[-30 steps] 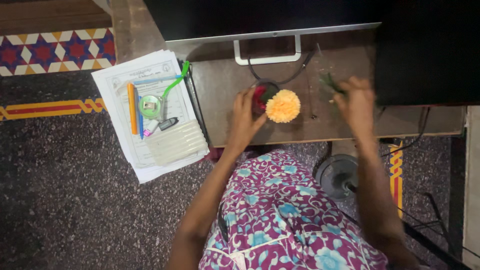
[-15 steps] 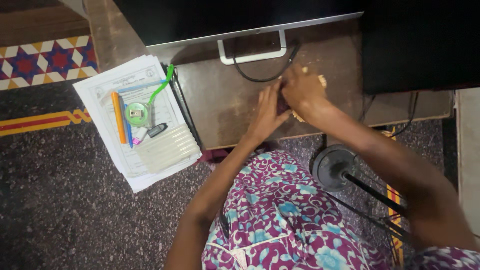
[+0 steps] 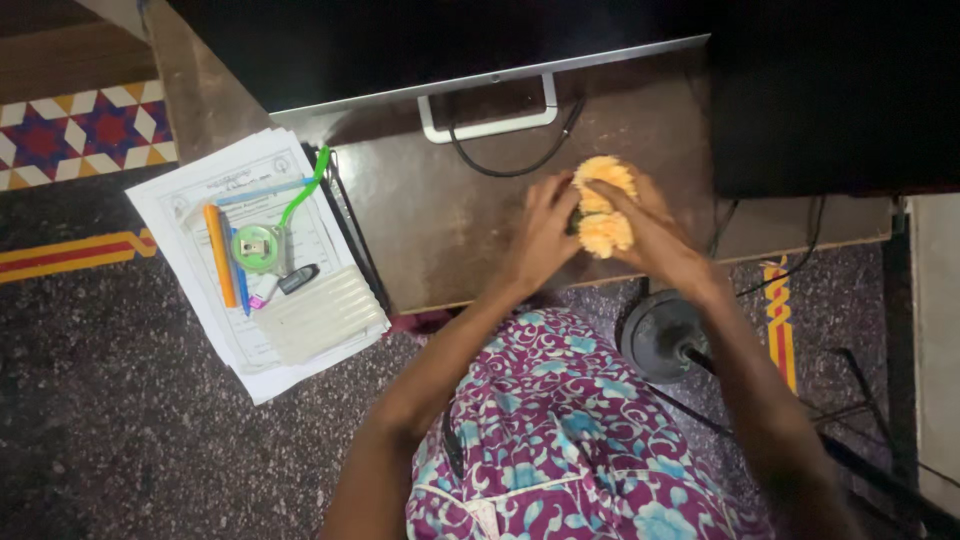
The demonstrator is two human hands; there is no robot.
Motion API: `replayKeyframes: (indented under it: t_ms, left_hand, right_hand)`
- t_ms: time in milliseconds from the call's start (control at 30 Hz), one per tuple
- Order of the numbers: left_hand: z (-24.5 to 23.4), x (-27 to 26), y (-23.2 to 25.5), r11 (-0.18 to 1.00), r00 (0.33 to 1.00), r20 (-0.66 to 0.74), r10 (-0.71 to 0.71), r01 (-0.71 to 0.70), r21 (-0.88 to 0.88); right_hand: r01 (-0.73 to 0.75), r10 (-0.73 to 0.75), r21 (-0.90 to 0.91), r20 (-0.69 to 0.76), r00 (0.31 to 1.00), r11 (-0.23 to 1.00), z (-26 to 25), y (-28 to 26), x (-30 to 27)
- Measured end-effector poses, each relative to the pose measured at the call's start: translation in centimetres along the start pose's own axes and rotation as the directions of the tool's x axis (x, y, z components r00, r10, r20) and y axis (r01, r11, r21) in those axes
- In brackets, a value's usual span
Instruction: The person organizes items on a desk, including books, papers, and decorative flowers, then uses a cloth to wipe down the surface of the desk and the monitor stand.
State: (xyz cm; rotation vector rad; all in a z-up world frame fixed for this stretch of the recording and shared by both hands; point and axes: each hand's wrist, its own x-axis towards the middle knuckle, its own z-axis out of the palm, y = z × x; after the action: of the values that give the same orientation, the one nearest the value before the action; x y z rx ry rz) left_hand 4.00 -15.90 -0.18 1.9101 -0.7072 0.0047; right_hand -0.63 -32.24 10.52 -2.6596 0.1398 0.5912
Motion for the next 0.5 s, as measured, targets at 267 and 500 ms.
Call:
replayKeyframes:
  t_ms: [267,500]
  left_hand:
    - [6.0,5.5,4.3,0.985,0.977,0.131,0.168,-0.162,-0.059]
    - [1.6,9.1,11.2,0.912,0.899,0.219,0.378,-0.402,0.075]
  right_hand:
    - [0.043,0.016,0.114,-0.473,0.881,0.993,-2.3,7.5,-4.0]
    - [0.389,-0.278,-0.089,-0.843,0.461,0.917,-1.8,10.5,-7.5]
